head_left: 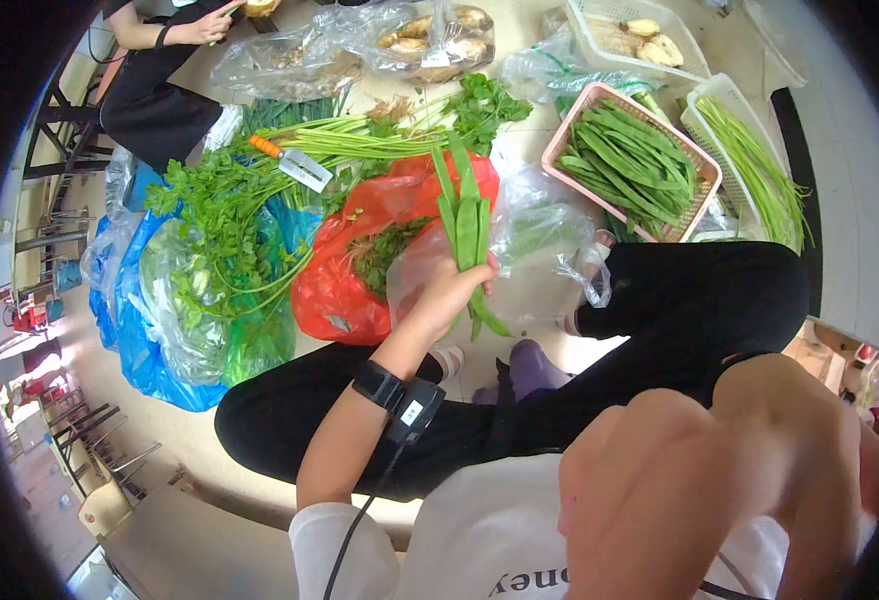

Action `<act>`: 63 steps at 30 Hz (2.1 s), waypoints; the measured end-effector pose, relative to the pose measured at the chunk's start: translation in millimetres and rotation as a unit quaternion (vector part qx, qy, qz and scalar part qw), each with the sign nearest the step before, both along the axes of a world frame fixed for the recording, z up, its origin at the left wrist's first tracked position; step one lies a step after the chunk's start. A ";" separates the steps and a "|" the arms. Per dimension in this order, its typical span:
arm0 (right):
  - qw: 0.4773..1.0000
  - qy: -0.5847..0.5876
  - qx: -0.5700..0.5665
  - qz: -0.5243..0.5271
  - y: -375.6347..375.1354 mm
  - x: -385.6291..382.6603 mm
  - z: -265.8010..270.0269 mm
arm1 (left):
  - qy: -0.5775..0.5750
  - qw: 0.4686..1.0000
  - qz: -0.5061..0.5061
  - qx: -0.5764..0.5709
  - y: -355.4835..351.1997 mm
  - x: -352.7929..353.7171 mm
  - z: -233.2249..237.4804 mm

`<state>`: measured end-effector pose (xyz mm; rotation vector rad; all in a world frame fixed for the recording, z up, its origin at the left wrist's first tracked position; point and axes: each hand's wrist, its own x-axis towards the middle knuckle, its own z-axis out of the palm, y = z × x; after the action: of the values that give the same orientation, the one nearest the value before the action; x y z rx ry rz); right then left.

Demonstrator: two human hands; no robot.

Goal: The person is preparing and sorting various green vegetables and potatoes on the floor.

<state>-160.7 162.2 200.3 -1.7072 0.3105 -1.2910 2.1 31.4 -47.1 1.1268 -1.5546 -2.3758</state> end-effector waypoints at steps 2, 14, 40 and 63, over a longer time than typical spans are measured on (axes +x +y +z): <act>1.000 0.006 -0.005 0.000 2.0 -0.5 0.5 | -0.001 1.000 0.001 0.001 0.9 -0.2 -1.4; 0.998 0.040 -0.042 -0.018 6.0 -0.7 3.2 | -0.010 1.000 -0.005 -0.003 0.5 0.3 -1.7; 0.938 0.040 -0.100 -0.329 -2.8 -4.3 9.2 | 0.023 0.999 0.022 0.032 -1.4 4.2 -0.5; 0.776 -0.096 0.600 -0.170 -66.7 24.9 -207.9 | 0.043 0.992 -0.072 0.090 4.8 -6.9 26.1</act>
<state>-135.8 95.5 -7.6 -0.4144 1.0835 -1.0655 -4.8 36.2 -21.0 0.9561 -1.4669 -2.6672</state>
